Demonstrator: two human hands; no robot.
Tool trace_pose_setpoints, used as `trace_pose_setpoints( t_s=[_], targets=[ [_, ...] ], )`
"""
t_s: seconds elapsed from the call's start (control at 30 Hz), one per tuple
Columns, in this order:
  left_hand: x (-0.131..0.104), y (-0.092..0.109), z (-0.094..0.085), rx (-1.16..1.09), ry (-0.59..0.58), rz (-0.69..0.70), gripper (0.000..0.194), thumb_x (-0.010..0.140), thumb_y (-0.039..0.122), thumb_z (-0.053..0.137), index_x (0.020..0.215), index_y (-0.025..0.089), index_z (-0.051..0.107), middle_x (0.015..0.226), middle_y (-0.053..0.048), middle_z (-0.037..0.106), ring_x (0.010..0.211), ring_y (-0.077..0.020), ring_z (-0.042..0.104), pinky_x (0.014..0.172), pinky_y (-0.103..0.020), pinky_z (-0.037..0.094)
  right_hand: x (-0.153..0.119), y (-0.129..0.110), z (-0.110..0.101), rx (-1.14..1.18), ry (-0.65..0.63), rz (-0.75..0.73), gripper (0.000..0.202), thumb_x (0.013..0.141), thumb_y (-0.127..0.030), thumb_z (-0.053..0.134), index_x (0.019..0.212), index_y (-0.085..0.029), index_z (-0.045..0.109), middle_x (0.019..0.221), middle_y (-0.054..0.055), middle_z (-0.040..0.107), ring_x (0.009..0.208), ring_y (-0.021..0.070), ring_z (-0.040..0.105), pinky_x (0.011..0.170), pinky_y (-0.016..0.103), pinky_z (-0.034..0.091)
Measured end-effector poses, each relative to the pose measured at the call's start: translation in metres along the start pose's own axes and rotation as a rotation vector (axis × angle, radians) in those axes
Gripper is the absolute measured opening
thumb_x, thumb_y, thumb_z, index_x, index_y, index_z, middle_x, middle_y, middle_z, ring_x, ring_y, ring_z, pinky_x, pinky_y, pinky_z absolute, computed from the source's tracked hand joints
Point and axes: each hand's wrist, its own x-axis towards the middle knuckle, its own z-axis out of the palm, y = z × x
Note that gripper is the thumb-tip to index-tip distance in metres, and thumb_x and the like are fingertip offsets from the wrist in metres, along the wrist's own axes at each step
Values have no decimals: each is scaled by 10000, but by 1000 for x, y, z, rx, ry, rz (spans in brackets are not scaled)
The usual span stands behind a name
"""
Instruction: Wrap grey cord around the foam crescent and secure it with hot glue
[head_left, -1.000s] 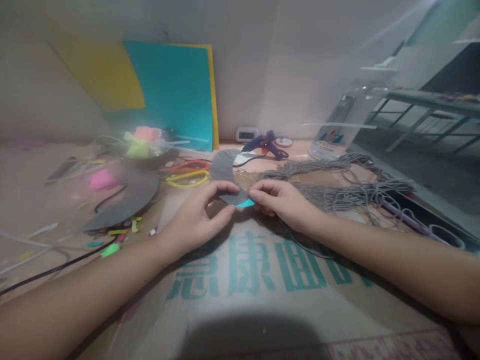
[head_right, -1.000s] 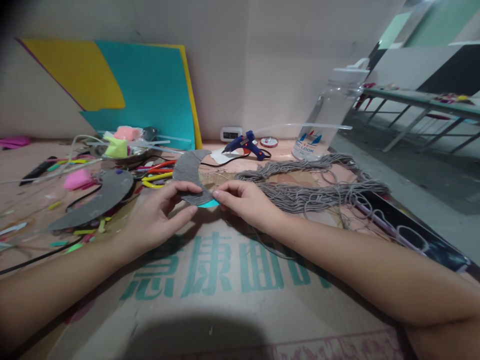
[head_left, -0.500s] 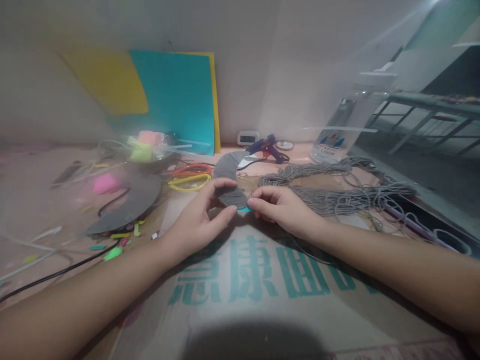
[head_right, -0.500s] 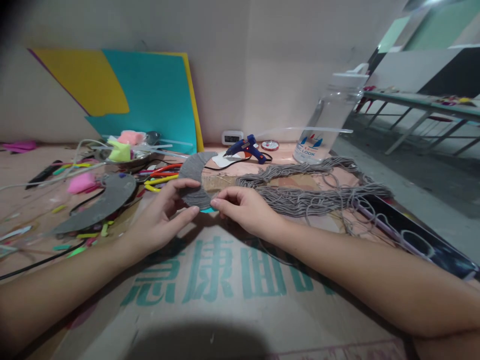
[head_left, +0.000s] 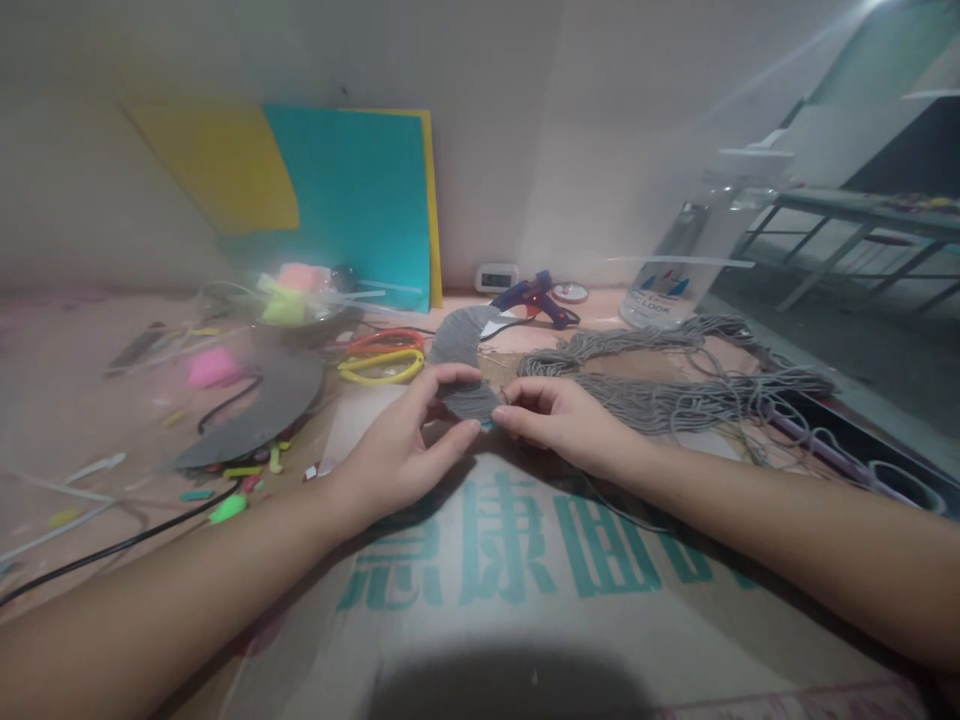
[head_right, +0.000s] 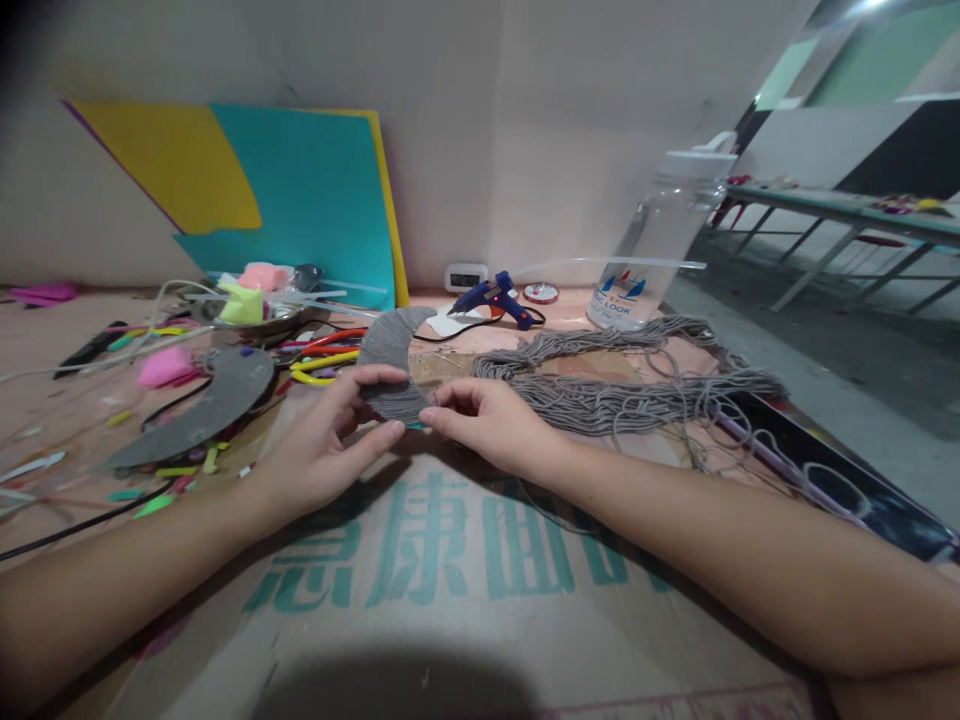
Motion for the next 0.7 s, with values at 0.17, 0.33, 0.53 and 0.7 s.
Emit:
trace_pose_setpoints(
  t_s=[0.17, 0.33, 0.53, 0.7],
  targets=[
    [-2, -2, 0, -5, 2, -22, 416, 891, 259, 592, 1283, 225, 455, 1199, -79, 606, 844, -147, 644, 790, -316, 533, -1, 3, 0, 16, -21, 2, 296, 779, -437, 695, 769, -176, 557, 543, -72, 482, 440, 61, 394, 419, 208, 278],
    [-2, -6, 1, -46, 12, -32, 430, 897, 258, 581, 1308, 234, 459, 1163, -78, 621, 892, -169, 652, 797, -322, 537, -1, 3, -3, -62, -14, -68, 365, 810, -510, 653, 710, -171, 563, 556, -53, 484, 457, 62, 390, 420, 210, 271],
    [-1, -4, 0, 42, -20, 12, 421, 896, 242, 577, 1296, 242, 446, 1181, -62, 602, 808, -129, 633, 794, -307, 539, 1, 6, -2, -66, 13, -60, 272, 808, -431, 678, 783, -174, 592, 571, -56, 507, 459, 69, 413, 430, 216, 287],
    [-1, -2, 0, 40, -29, 50, 447, 868, 203, 590, 1288, 218, 438, 1171, -67, 601, 867, -149, 649, 816, -317, 537, 0, 8, -2, -27, -29, -53, 274, 836, -426, 653, 767, -174, 573, 560, -66, 494, 429, 57, 396, 411, 207, 277]
  ],
)
